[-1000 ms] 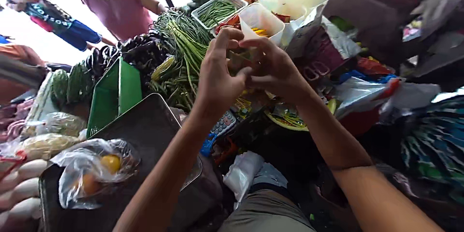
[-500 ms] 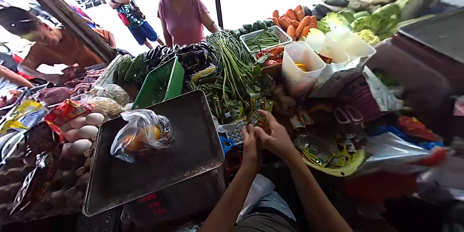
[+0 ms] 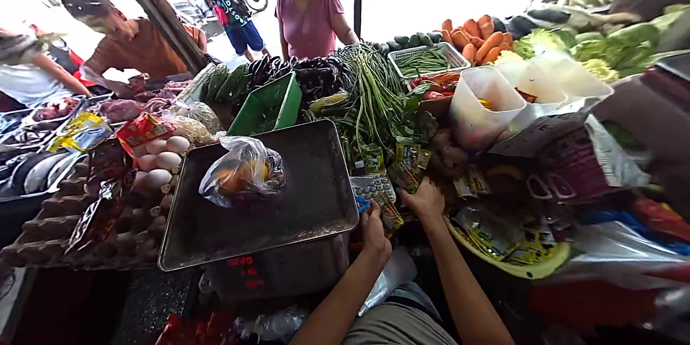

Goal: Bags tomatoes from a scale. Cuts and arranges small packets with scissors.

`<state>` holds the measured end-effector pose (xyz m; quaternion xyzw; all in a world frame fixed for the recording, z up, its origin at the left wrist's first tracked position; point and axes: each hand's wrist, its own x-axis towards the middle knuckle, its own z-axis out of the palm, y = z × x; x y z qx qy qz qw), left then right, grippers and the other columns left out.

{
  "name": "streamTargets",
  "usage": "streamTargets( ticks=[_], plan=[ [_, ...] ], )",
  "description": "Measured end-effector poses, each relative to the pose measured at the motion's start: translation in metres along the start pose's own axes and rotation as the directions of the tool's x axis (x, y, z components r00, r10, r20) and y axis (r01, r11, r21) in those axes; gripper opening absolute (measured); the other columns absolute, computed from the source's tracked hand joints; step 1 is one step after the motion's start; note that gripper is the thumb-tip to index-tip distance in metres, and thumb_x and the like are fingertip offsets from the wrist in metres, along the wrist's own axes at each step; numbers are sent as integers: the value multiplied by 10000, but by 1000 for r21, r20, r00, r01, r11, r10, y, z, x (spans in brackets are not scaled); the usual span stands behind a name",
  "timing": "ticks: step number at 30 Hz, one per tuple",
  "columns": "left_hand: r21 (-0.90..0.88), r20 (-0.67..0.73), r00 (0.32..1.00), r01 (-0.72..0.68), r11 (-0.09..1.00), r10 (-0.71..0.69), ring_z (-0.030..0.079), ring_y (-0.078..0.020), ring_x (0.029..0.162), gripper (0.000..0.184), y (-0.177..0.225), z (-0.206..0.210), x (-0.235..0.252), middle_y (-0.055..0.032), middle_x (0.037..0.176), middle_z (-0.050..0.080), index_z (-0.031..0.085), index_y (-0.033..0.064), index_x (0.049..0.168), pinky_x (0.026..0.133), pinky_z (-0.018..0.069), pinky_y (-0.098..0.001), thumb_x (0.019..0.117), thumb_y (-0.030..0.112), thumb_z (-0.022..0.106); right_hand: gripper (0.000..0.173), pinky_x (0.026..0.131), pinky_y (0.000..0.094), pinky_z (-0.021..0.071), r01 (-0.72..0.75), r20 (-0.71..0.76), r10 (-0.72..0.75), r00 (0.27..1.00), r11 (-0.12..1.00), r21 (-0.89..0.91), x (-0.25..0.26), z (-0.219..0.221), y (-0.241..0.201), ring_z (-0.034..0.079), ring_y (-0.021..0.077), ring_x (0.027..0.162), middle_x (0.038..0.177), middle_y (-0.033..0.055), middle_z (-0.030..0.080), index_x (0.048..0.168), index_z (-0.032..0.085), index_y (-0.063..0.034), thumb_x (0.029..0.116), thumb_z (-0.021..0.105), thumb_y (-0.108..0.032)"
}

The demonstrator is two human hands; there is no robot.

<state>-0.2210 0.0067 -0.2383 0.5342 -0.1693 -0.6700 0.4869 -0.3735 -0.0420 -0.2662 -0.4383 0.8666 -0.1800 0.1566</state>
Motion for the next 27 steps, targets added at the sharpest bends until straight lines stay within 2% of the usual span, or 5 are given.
streamTargets(
  ticks=[5,13,17,23,27],
  plan=[
    [-136,82,997,29,990,-18,624,-231,1190,502,18,6,-4,-147,1314,636,544,41,1395,1014,518,-438,1077,424,478,787,863,611,562,119,-145,-95,985,978,171,-13,8,-11,676,416,1092,1312,235,626,1449,469,-14,808,817,-311],
    [-219,148,981,155,963,-124,658,-180,730,105,13,4,-6,-79,796,633,574,59,961,676,564,-346,947,109,482,633,814,612,540,165,-44,-163,986,985,49,5,-2,-23,710,408,985,1098,231,707,1340,545,3,909,683,-439],
    [-226,107,983,172,959,-151,668,-249,888,217,14,3,-2,-161,1024,667,626,13,1141,756,573,-402,970,139,582,574,894,655,518,131,-21,-132,991,924,359,12,-15,-4,694,392,1042,1116,191,729,1317,669,-105,845,791,-408],
    [-247,156,963,252,936,-218,659,-255,1044,349,14,11,-2,-155,1210,652,567,47,1327,880,559,-424,1060,260,494,470,922,448,572,-227,328,-54,943,617,753,12,-41,20,705,210,1032,1129,109,740,1276,703,-81,864,816,-276],
    [-274,209,965,215,937,-161,619,-240,1143,356,-3,23,5,-153,1286,614,484,40,1400,984,515,-421,1096,223,456,566,966,429,579,-23,140,-110,984,703,711,-7,-43,30,703,184,1086,1197,104,723,1361,629,-84,879,789,-334]
  ],
)
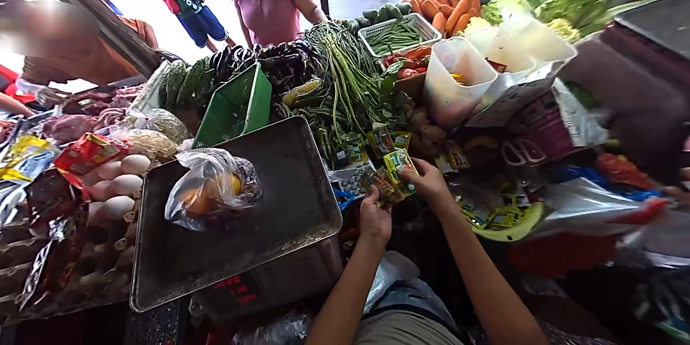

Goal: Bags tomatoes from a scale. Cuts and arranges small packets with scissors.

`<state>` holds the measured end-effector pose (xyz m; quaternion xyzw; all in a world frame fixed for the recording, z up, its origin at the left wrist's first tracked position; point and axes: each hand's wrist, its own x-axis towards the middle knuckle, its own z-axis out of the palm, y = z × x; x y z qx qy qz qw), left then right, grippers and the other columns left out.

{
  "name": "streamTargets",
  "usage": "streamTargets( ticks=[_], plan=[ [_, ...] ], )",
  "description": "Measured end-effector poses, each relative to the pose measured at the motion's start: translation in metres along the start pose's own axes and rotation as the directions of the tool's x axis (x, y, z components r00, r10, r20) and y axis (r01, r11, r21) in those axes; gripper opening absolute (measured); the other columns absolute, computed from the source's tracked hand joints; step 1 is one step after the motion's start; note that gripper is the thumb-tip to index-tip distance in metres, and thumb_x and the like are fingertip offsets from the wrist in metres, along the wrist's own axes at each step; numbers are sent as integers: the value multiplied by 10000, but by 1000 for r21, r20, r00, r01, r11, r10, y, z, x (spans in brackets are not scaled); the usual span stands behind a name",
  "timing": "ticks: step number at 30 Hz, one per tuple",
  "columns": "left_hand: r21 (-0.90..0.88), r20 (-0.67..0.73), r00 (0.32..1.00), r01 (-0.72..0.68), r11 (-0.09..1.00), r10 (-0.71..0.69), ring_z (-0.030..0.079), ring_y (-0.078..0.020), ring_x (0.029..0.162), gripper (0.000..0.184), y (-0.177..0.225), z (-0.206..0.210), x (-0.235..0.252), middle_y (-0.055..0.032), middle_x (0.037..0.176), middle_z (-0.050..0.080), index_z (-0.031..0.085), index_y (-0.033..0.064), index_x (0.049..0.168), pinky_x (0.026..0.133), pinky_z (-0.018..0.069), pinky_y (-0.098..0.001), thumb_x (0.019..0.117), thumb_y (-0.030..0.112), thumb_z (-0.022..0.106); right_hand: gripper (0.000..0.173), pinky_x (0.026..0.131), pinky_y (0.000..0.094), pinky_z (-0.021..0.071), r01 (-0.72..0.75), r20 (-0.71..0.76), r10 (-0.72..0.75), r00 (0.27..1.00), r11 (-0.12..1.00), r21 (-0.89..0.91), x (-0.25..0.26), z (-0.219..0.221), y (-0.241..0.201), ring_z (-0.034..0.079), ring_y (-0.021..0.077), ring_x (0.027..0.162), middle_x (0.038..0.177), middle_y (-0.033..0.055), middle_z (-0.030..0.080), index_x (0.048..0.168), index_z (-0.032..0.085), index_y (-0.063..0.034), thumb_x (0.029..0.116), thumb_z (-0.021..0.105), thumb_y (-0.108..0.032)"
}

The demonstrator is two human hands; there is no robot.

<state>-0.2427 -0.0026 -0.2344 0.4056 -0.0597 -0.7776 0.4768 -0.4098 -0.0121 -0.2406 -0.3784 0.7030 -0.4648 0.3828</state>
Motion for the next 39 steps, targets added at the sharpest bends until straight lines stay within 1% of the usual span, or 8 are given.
streamTargets(
  ticks=[4,11,17,24,28,32,36,39],
  plan=[
    [-27,124,992,-6,1000,10,632,-251,1188,428,-6,-7,7,-161,1307,637,512,36,1418,1013,523,-435,1112,302,378,526,981,461,564,250,-45,-276,960,919,-306,-43,15,-21,682,161,1134,1261,59,707,1393,632,-147,923,669,-380],
    [-102,223,973,-31,994,53,628,-186,1204,426,-7,-16,8,-118,1350,617,432,110,1489,997,535,-367,1106,296,414,534,879,510,516,256,-4,-389,921,615,-745,-76,65,-45,636,328,1124,1221,136,685,1370,657,-156,1077,303,-427],
    [23,335,942,22,999,-28,698,-152,899,257,-14,-19,4,-73,1016,702,587,103,1218,784,589,-331,1038,193,428,664,1080,528,456,383,17,-522,853,602,-701,-50,51,-63,530,319,1361,1490,155,542,1471,563,-120,1028,425,-595],
    [-66,409,895,223,972,-178,709,-205,896,493,-12,-13,2,-86,973,723,653,130,1114,769,590,-403,1091,449,277,621,996,541,485,487,451,-242,859,658,-574,-35,33,-65,613,296,1199,1278,124,643,1362,620,-134,1082,273,-565],
    [-32,338,938,99,995,-82,705,-220,985,475,-6,-15,7,-118,1098,710,600,94,1289,846,598,-411,1106,439,329,622,992,587,523,305,34,-326,945,836,-457,13,30,-57,640,343,1187,1271,168,665,1352,626,-89,984,569,-587],
    [-75,179,983,-19,997,32,656,-223,1117,481,-7,-15,19,-96,1218,673,552,132,1342,911,554,-457,1107,467,300,929,1033,678,421,28,-226,-244,943,737,-675,59,43,-29,481,514,1318,1396,324,526,1364,559,54,741,836,-578],
    [-84,174,982,-59,995,73,648,-220,1126,413,-7,-16,20,-105,1228,660,527,116,1352,935,548,-441,1115,394,334,464,1032,643,441,129,-183,-295,938,786,-604,66,47,-6,542,453,1267,1295,252,625,1148,713,-6,896,735,-394],
    [-87,181,981,-47,995,63,656,-228,1119,380,-7,-18,23,-125,1217,662,530,89,1348,944,552,-432,1111,346,379,270,873,537,559,201,-231,-317,920,886,-418,39,37,-16,696,315,965,1003,155,714,1097,683,-30,980,631,-267]
  ],
)
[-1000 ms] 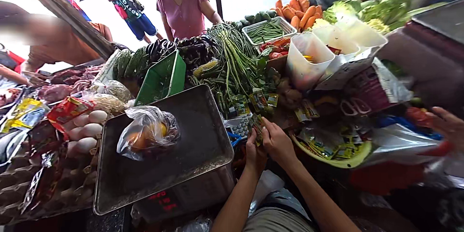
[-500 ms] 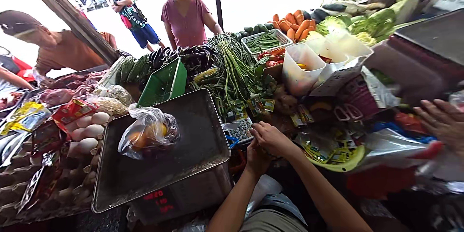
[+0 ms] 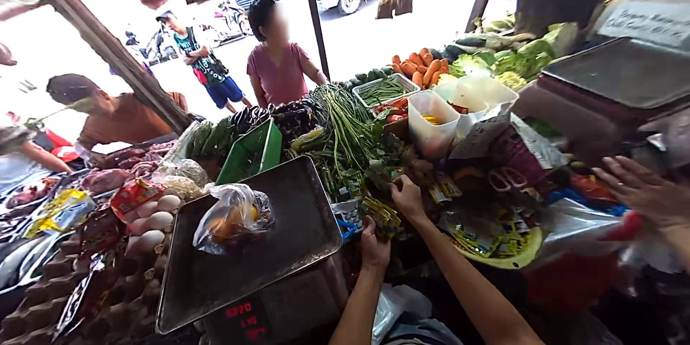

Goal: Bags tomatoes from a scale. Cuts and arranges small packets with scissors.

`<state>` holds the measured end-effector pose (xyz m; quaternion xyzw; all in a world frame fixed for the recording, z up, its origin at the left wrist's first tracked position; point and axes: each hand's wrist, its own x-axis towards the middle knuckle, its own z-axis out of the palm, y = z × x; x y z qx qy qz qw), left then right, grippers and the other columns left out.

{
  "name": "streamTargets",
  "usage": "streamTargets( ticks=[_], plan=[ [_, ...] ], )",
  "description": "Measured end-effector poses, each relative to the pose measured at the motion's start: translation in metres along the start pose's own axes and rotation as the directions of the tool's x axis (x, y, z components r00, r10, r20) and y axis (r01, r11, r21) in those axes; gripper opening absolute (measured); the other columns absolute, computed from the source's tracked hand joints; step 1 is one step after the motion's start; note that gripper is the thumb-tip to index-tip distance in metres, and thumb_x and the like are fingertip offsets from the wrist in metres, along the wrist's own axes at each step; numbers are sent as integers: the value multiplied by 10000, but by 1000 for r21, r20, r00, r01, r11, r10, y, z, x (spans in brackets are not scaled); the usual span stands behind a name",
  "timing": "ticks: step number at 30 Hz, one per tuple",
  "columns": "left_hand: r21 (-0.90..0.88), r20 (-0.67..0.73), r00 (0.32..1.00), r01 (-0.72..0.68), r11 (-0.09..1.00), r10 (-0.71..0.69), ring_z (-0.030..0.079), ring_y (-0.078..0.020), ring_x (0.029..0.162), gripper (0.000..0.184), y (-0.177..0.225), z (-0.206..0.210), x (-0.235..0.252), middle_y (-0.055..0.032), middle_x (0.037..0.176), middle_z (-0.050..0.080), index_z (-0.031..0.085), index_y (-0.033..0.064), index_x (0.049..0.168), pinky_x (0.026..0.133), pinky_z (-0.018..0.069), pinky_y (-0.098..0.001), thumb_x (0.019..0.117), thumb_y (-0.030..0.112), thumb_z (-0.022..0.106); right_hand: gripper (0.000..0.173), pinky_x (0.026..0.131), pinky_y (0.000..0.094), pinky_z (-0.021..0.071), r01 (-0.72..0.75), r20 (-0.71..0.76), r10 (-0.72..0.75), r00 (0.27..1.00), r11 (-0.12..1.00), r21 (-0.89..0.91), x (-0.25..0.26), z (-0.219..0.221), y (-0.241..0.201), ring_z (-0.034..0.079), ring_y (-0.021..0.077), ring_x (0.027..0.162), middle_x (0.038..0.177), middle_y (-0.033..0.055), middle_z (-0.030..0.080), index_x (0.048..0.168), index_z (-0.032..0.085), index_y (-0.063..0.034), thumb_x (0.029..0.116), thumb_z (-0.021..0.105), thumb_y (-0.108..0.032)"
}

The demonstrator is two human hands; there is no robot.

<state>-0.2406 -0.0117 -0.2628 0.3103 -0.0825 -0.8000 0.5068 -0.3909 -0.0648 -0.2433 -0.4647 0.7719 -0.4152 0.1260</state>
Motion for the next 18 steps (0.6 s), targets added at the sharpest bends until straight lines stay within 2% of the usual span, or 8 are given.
streamTargets(
  ticks=[2,4,7,9,12,14,16,18],
  plan=[
    [-38,16,1000,-3,999,3,664,-236,1106,398,-1,-1,0,-134,1202,669,539,75,1340,939,559,-433,1116,350,359,250,749,463,597,93,-58,-90,994,995,44,-27,-21,-12,716,242,810,926,106,719,1192,623,-51,1012,576,-217],
    [-83,64,998,0,997,5,677,-243,1084,436,0,-2,0,-139,1186,680,553,74,1334,926,568,-446,1117,372,320,300,736,441,621,201,-31,-200,979,979,35,-55,-36,-21,734,206,800,968,84,748,1292,626,-78,1026,549,-192],
    [-101,145,989,35,994,-20,692,-245,1047,455,-1,-4,0,-139,1144,697,575,62,1293,910,576,-447,1121,371,288,299,749,412,613,268,94,-264,960,963,-25,-81,-45,-28,725,175,803,960,59,750,1274,669,-123,1024,517,-187],
    [-94,128,992,26,995,-13,686,-238,1052,426,1,-3,-2,-136,1148,691,564,63,1302,911,574,-432,1121,354,311,305,808,452,608,272,209,-257,944,961,-48,-80,-54,-33,739,216,868,984,88,755,1262,688,-113,1045,488,-190],
    [-73,38,999,-21,997,23,678,-243,1059,405,4,-1,0,-132,1163,682,548,73,1328,913,570,-439,1116,355,349,340,946,490,553,162,476,-168,863,985,54,-38,-72,-37,705,217,1035,1119,87,738,1261,697,-133,1086,431,-254],
    [-59,37,999,-27,998,29,675,-234,1076,401,3,-5,2,-122,1174,680,537,90,1341,917,568,-439,1114,362,349,377,1014,493,523,96,376,-124,918,991,93,1,-61,-24,676,246,1128,1204,128,708,1284,665,-78,1096,402,-270],
    [-59,59,998,-24,998,28,666,-227,1103,401,2,-5,-1,-117,1199,677,540,96,1352,934,558,-440,1114,355,348,424,1083,532,467,-58,133,52,990,998,41,33,-33,-1,603,357,1253,1337,238,620,1376,582,0,1040,523,-250],
    [-94,91,995,-35,995,43,672,-229,1101,412,4,-3,-3,-121,1195,683,560,81,1333,933,564,-437,1113,353,343,635,1136,560,401,-238,49,240,970,970,-50,56,-12,10,505,417,1356,1433,291,529,1441,482,63,956,661,-307]
  ],
)
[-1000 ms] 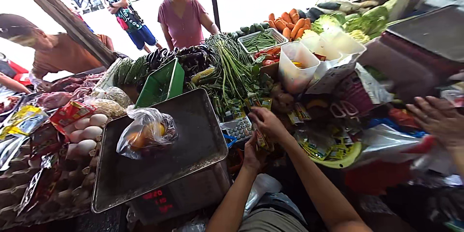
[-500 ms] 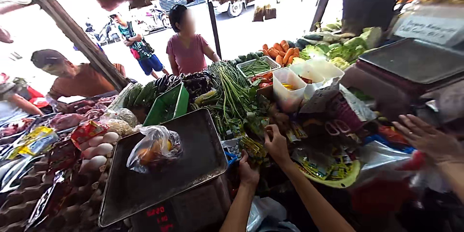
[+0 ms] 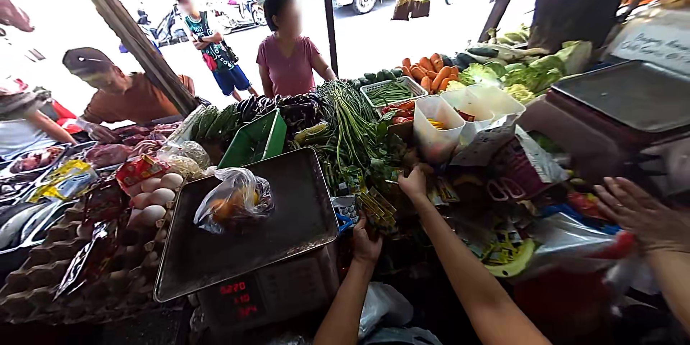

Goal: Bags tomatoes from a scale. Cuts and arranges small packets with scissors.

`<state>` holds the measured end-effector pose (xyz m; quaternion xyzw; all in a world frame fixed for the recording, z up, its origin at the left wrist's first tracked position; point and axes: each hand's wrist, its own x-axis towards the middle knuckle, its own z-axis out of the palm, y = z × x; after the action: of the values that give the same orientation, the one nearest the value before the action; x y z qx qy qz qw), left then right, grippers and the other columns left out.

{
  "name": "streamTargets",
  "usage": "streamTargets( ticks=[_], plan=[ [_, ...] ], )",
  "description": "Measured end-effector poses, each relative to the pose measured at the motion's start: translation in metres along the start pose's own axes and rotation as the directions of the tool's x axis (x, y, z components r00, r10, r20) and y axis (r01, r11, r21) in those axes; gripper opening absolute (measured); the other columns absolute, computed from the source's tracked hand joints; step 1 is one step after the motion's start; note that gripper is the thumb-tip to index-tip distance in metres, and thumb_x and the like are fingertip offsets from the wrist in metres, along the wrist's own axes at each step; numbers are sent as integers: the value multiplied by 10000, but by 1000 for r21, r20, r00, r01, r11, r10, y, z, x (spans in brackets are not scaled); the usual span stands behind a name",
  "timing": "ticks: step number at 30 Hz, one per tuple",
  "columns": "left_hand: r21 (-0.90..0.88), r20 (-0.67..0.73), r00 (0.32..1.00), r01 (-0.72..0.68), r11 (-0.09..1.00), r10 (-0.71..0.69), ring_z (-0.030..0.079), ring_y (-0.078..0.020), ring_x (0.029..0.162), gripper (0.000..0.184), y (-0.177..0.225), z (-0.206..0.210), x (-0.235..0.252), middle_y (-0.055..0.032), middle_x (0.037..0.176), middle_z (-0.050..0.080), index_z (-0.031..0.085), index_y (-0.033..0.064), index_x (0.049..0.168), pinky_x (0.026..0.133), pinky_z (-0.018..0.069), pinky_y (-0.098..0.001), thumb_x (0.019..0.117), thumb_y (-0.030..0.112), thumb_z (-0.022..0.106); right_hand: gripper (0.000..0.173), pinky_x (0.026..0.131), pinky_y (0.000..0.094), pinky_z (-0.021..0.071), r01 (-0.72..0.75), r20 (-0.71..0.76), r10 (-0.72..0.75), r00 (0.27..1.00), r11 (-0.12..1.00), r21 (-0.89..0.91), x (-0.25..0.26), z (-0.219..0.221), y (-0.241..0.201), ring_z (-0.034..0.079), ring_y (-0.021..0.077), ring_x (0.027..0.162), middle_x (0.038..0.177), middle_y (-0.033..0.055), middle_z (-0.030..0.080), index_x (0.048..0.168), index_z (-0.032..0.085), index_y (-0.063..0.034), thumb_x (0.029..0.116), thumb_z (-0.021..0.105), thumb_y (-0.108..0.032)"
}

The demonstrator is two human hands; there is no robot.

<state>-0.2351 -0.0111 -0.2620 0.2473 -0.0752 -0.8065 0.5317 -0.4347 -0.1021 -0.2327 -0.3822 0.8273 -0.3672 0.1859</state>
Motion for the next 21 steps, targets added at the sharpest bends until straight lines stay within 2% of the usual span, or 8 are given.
streamTargets(
  ticks=[4,10,13,14,16,18,20,21],
  plan=[
    [-81,41,999,-1,997,5,671,-244,1112,433,3,2,2,-132,1198,681,555,73,1333,948,561,-449,1117,358,311,660,1021,586,485,-92,0,93,996,992,-90,7,14,-15,579,402,1267,1387,261,568,1407,503,41,857,733,-242],
    [-113,29,999,23,993,-19,659,-255,1150,419,2,7,1,-139,1236,668,533,82,1357,971,549,-464,1121,332,292,772,1026,568,496,-103,1,103,995,993,-66,0,16,-24,564,423,1280,1411,310,515,1441,425,82,801,782,-165],
    [-87,35,998,58,995,-55,669,-261,1129,422,1,6,0,-136,1226,675,546,100,1353,938,564,-465,1118,348,299,811,1083,545,461,-73,-76,81,994,993,97,-2,15,-15,562,412,1285,1368,291,563,1455,413,59,768,814,-100],
    [-71,36,997,65,995,-62,671,-257,1128,424,2,6,0,-131,1232,676,546,110,1363,928,568,-462,1116,352,300,788,1067,548,472,-80,-86,94,992,984,159,-4,10,-12,592,402,1249,1324,275,605,1443,447,39,776,833,-128],
    [-50,38,997,68,996,-66,670,-256,1128,438,4,6,0,-130,1234,675,540,112,1373,921,570,-464,1116,370,296,620,1012,546,500,-65,-108,101,989,953,296,-13,-6,-7,642,373,1150,1222,247,665,1350,577,24,816,827,-165],
    [-38,46,997,68,997,-66,672,-255,1119,447,6,7,-1,-130,1220,680,543,105,1365,918,572,-463,1116,382,296,462,935,483,559,-45,-129,132,983,851,523,-26,-29,-7,682,296,1038,1137,206,694,1255,647,17,854,812,-142],
    [-15,51,996,80,997,-79,685,-247,1083,446,6,8,-4,-128,1184,692,561,92,1336,901,583,-445,1116,378,299,409,818,394,612,-135,5,208,978,614,778,-41,-53,-11,699,212,909,1096,144,692,1263,623,-1,906,786,-115],
    [-2,51,995,86,996,-86,694,-236,1062,444,7,9,-5,-120,1163,699,565,91,1321,884,591,-430,1117,375,291,411,795,380,617,-191,85,225,971,506,841,-46,-63,-13,705,201,884,1092,119,695,1274,614,-21,908,781,-107]
  ],
)
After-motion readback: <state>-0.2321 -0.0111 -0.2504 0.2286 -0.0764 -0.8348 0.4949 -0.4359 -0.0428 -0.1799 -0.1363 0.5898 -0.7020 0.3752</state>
